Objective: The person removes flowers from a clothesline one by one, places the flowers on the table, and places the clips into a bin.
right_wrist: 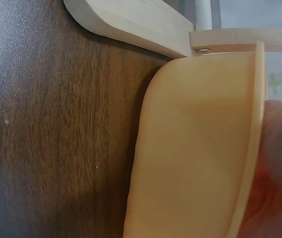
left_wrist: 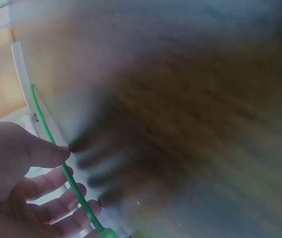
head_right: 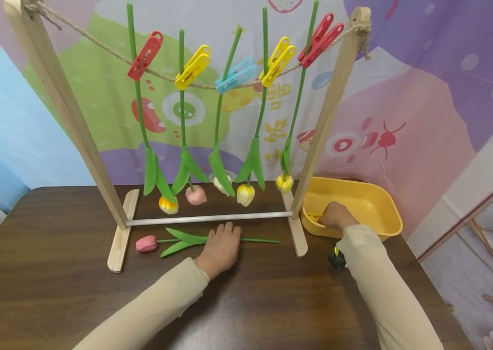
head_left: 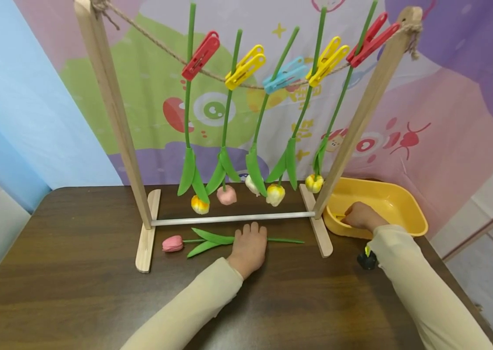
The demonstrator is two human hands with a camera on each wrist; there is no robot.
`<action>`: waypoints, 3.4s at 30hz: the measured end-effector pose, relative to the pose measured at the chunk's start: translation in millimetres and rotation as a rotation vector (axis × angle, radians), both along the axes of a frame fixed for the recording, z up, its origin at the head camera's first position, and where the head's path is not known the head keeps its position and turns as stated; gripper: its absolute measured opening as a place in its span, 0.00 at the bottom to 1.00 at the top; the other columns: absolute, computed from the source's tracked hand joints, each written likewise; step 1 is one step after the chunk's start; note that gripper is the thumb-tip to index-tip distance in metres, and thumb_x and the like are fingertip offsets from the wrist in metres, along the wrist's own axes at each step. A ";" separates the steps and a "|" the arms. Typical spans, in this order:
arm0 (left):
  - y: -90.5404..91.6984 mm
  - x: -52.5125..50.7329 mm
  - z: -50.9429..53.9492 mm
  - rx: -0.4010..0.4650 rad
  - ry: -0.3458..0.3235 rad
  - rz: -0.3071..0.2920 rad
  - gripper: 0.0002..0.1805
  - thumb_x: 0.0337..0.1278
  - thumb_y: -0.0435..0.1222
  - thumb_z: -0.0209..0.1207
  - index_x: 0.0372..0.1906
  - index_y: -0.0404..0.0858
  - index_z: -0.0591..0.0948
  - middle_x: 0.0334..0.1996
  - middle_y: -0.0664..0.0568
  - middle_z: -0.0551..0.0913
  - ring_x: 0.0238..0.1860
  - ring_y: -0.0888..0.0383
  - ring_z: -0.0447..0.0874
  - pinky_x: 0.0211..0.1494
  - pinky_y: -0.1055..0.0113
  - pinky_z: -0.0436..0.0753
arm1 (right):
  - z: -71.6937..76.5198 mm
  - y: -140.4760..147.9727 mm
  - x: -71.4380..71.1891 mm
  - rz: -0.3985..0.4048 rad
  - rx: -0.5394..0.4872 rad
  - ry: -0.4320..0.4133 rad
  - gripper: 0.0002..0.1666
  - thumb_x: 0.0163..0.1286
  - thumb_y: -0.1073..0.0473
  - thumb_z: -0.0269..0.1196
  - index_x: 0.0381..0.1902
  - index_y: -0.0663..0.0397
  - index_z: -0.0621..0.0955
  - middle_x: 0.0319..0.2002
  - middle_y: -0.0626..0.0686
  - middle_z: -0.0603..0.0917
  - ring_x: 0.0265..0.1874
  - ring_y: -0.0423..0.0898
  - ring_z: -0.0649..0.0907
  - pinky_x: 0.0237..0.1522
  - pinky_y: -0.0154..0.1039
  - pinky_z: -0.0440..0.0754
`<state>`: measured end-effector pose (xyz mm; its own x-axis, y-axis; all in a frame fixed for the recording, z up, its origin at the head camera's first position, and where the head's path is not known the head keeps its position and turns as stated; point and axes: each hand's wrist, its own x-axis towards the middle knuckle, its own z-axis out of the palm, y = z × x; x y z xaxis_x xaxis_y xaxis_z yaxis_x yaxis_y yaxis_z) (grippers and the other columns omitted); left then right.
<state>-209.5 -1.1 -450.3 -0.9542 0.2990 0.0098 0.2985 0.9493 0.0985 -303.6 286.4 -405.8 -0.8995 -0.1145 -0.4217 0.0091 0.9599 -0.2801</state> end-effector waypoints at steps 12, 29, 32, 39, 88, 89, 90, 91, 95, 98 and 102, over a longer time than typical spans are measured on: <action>-2.9 -1.5 1.8 -0.008 -0.037 0.008 0.13 0.56 0.34 0.57 0.47 0.38 0.75 0.43 0.45 0.73 0.48 0.47 0.72 0.49 0.52 0.72 | 12.4 -1.7 0.8 -0.066 -0.109 0.046 0.30 0.66 0.53 0.57 0.54 0.76 0.72 0.30 0.59 0.81 0.26 0.45 0.79 0.31 0.36 0.76; -34.6 17.4 18.4 0.067 0.071 0.023 0.10 0.60 0.41 0.56 0.40 0.37 0.76 0.36 0.46 0.75 0.41 0.47 0.74 0.42 0.52 0.71 | 40.3 -33.1 34.0 -0.066 -0.191 0.272 0.20 0.66 0.50 0.58 0.38 0.64 0.81 0.27 0.54 0.80 0.25 0.45 0.74 0.25 0.34 0.70; -45.4 22.4 20.4 0.108 0.098 0.028 0.09 0.60 0.40 0.57 0.36 0.37 0.76 0.33 0.46 0.74 0.39 0.47 0.73 0.39 0.53 0.69 | 41.2 -37.5 41.9 -0.045 -0.214 0.320 0.18 0.66 0.51 0.59 0.36 0.63 0.81 0.26 0.53 0.80 0.25 0.46 0.74 0.26 0.35 0.70; -69.2 35.9 29.3 0.190 0.108 0.052 0.08 0.60 0.41 0.56 0.32 0.40 0.75 0.30 0.49 0.74 0.36 0.49 0.73 0.36 0.55 0.70 | 44.7 -53.5 57.8 0.042 -0.228 0.382 0.14 0.64 0.51 0.61 0.32 0.57 0.83 0.29 0.52 0.84 0.29 0.46 0.78 0.30 0.36 0.72; -116.5 61.5 122.7 0.920 0.472 0.197 0.11 0.65 0.37 0.53 0.41 0.31 0.76 0.35 0.43 0.76 0.38 0.52 0.74 0.42 0.64 0.72 | 118.4 -172.2 110.3 0.151 -0.614 0.514 0.13 0.64 0.50 0.62 0.44 0.49 0.81 0.35 0.47 0.85 0.32 0.40 0.81 0.36 0.37 0.79; -116.7 60.3 124.1 0.920 0.487 0.193 0.11 0.65 0.36 0.53 0.41 0.31 0.76 0.35 0.43 0.76 0.38 0.53 0.73 0.41 0.66 0.71 | 120.4 -173.7 110.0 0.150 -0.622 0.522 0.13 0.64 0.51 0.62 0.44 0.49 0.81 0.36 0.47 0.85 0.32 0.40 0.82 0.36 0.37 0.79; -117.0 58.9 125.6 0.921 0.501 0.188 0.11 0.65 0.36 0.53 0.41 0.31 0.76 0.35 0.43 0.76 0.37 0.53 0.72 0.41 0.67 0.69 | 122.3 -175.3 109.6 0.151 -0.634 0.531 0.13 0.64 0.51 0.62 0.44 0.50 0.81 0.36 0.47 0.85 0.32 0.40 0.82 0.36 0.37 0.79; -117.2 57.4 127.2 0.927 0.512 0.181 0.11 0.65 0.36 0.53 0.41 0.30 0.76 0.35 0.42 0.75 0.37 0.53 0.71 0.41 0.68 0.68 | 123.9 -176.8 108.9 0.154 -0.644 0.543 0.13 0.64 0.52 0.62 0.44 0.50 0.81 0.37 0.47 0.85 0.32 0.41 0.82 0.36 0.37 0.79; -118.3 52.4 133.4 0.952 0.527 0.172 0.11 0.65 0.36 0.53 0.42 0.30 0.75 0.37 0.41 0.75 0.38 0.52 0.71 0.42 0.69 0.67 | 131.3 -183.2 105.6 0.167 -0.675 0.585 0.14 0.64 0.53 0.62 0.44 0.53 0.81 0.37 0.49 0.85 0.32 0.42 0.83 0.36 0.37 0.80; -119.2 49.6 137.8 0.968 0.527 0.177 0.12 0.65 0.36 0.52 0.43 0.29 0.75 0.38 0.40 0.75 0.40 0.50 0.71 0.44 0.66 0.68 | 135.6 -187.0 102.8 0.164 -0.689 0.583 0.14 0.64 0.53 0.63 0.44 0.53 0.81 0.36 0.48 0.85 0.32 0.41 0.82 0.36 0.38 0.79; -120.3 46.1 143.0 0.983 0.530 0.180 0.12 0.65 0.36 0.52 0.44 0.29 0.74 0.39 0.39 0.75 0.41 0.49 0.71 0.44 0.66 0.68 | 140.6 -191.5 100.0 0.154 -0.695 0.562 0.14 0.64 0.51 0.62 0.45 0.50 0.80 0.37 0.46 0.85 0.34 0.41 0.82 0.37 0.38 0.78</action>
